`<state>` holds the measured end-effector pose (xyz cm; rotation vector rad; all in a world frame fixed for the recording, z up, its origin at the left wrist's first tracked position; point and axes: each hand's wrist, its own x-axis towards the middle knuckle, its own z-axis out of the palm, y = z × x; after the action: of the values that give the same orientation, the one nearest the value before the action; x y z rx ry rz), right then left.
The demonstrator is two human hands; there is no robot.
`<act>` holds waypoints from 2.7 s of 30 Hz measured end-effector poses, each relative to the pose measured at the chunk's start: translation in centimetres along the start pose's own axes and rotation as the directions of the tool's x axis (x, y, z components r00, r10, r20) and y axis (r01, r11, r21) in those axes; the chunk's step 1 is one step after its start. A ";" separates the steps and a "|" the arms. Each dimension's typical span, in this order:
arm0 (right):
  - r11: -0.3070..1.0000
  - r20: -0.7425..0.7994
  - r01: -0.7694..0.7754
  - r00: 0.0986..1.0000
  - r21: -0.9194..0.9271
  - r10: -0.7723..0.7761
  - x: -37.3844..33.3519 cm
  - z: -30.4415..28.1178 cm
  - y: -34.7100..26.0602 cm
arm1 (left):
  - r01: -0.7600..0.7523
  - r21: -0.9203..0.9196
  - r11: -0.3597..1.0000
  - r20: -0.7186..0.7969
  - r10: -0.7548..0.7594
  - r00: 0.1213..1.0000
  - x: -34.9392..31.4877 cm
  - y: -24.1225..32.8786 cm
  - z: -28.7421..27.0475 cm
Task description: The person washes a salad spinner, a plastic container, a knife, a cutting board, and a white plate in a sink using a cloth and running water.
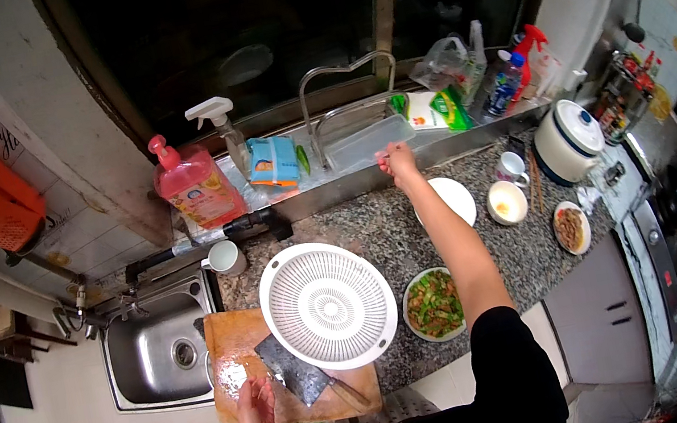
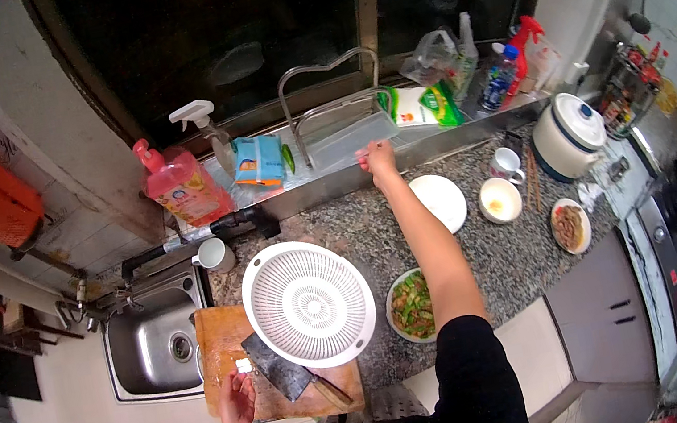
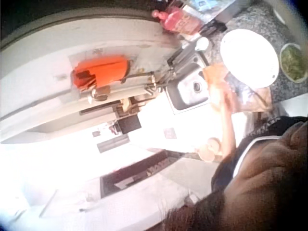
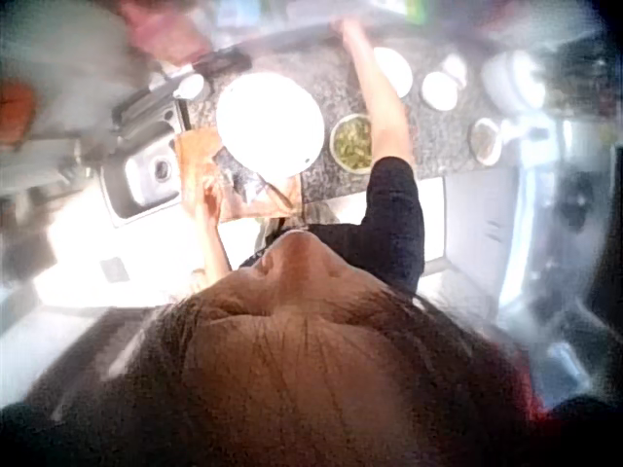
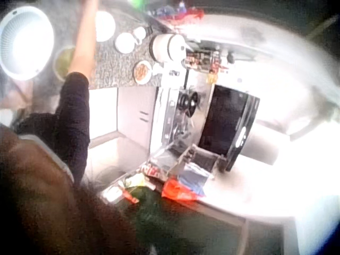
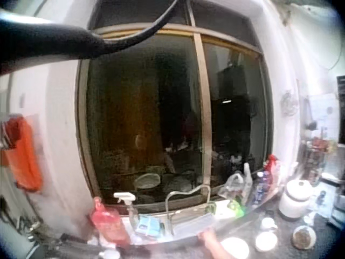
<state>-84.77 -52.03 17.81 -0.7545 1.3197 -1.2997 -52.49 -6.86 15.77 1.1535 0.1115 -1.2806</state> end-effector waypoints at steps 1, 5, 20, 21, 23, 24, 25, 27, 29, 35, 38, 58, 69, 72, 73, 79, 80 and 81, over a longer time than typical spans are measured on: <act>0.999 0.028 -0.026 0.999 -0.019 0.027 1.4 0.2 0.5 | -0.006 -0.015 1.000 -0.038 0.005 0.999 -0.4 -0.3 -0.1; 0.998 0.009 -0.004 1.000 0.070 0.003 4.5 2.0 1.5 | -0.048 -0.006 0.999 -0.106 0.047 0.993 -2.4 -1.0 0.2; 0.779 0.338 0.263 0.939 -0.569 -0.069 3.9 0.5 -1.1 | -0.100 0.022 0.995 -0.137 0.102 0.985 -4.6 -2.4 1.6; 0.691 0.462 0.473 0.859 -0.547 -0.223 1.7 0.6 -3.5 | -0.106 0.019 0.994 -0.135 0.108 0.985 -4.6 -2.4 1.3; 0.333 0.503 0.763 0.626 -0.555 -0.596 -1.4 1.5 -9.1 | -0.115 0.009 0.993 -0.154 0.115 0.981 -4.9 -2.5 1.5; 0.160 0.518 0.840 0.457 -0.518 -0.723 -2.5 2.1 -11.5 | -0.114 0.011 0.993 -0.160 0.114 0.981 -5.0 -2.5 1.5; -0.120 0.658 0.876 0.253 -0.467 -0.709 -3.0 2.6 -14.2 | -0.114 0.013 0.993 -0.162 0.114 0.980 -4.9 -2.6 1.3; -0.328 0.785 0.772 0.330 -0.544 -0.524 -1.6 3.5 -15.8 | -0.121 -0.003 0.993 -0.163 0.119 0.980 -4.7 -2.7 2.4; -0.435 0.825 0.704 0.427 -0.561 -0.371 -0.1 4.7 -16.6 | -0.114 0.002 0.993 -0.158 0.113 0.981 -4.9 -2.7 2.5; -0.492 0.831 0.675 0.501 -0.549 -0.241 2.1 5.3 -17.5 | -0.104 0.005 0.995 -0.138 0.104 0.985 -5.3 -3.4 3.1; -0.498 0.860 0.702 0.416 -0.510 -0.294 0.6 5.0 -17.3 | -0.049 -0.001 0.999 -0.095 0.048 0.994 -5.1 -4.3 3.3; -0.317 0.918 0.862 0.362 -0.396 -0.164 -6.7 1.0 -7.7 | 0.019 -0.009 1.000 -0.004 -0.019 1.000 -5.7 -6.3 2.4; -0.330 0.872 0.813 0.401 -0.481 -0.281 -8.8 -1.3 -5.7 | 0.089 0.055 0.995 0.013 -0.090 0.996 -5.4 -9.3 3.4; -0.014 0.851 0.884 0.446 -0.468 -0.278 -12.1 -3.5 -3.3 | 0.116 0.058 0.992 0.011 -0.117 0.993 -3.3 -10.4 5.5; 0.197 0.840 0.851 0.518 -0.487 -0.162 -12.6 -4.9 -1.4 | 0.137 0.085 0.987 0.023 -0.139 0.990 -2.3 -10.5 6.6; 0.806 0.650 0.136 0.674 -0.576 0.351 -18.0 -5.5 6.1 | 0.095 0.213 0.973 0.082 -0.115 0.990 2.0 -11.0 9.4; 0.857 0.634 -0.096 0.633 -0.506 0.445 -18.2 -4.9 6.7 | 0.087 0.207 0.975 0.117 -0.113 0.987 2.0 -10.7 9.4; 0.850 0.606 -0.265 0.608 -0.455 0.514 -18.8 -4.9 7.1 | 0.078 0.199 0.977 0.149 -0.109 0.983 1.9 -10.3 9.2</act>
<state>-83.67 -31.58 14.90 -0.9904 0.9600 -0.3291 -64.51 -13.18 12.75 1.2157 -0.0791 -1.4881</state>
